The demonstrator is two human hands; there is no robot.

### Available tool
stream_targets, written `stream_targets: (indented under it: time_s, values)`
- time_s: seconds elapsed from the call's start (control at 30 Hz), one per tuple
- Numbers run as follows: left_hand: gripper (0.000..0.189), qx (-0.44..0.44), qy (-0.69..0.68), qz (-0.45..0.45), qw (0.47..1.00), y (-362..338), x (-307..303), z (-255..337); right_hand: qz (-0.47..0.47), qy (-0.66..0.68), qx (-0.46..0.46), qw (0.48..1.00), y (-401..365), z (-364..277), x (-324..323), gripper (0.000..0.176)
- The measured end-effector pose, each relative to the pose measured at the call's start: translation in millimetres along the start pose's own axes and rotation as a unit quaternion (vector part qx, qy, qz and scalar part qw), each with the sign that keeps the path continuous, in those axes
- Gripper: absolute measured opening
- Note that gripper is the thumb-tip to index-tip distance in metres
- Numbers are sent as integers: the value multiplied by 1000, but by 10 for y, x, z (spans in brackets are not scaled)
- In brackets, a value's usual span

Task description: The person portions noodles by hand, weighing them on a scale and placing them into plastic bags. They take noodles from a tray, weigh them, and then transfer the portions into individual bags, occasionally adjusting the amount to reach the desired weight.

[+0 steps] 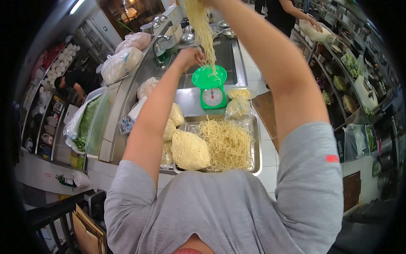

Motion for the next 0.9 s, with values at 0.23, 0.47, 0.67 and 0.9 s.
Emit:
stream_targets:
  time_s: [0.23, 0.47, 0.67, 0.9]
  values:
    - [33, 2, 400, 78, 913, 410, -358, -1242, 106, -271, 182, 939, -1085, 2106, -589, 33]
    - [42, -22, 430, 71, 900, 276, -427, -1344, -254, -499, 244, 792, -2052, 3289, -544, 72]
    - [48, -55, 445, 154, 881, -54, -644, -1050, -407, -464, 246, 748, -1680, 2668, -293, 86]
    - [24, -131, 275, 221, 926, 11, -786, -1888, -256, -436, 200, 839, -1652, 1279, -477, 32]
Point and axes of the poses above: each hand's wrist, its own y-axis towards the middle knuckle, its own x-axis out of the palm, z = x × y, the point moved 6 cm from there along y, towards the middle knuckle
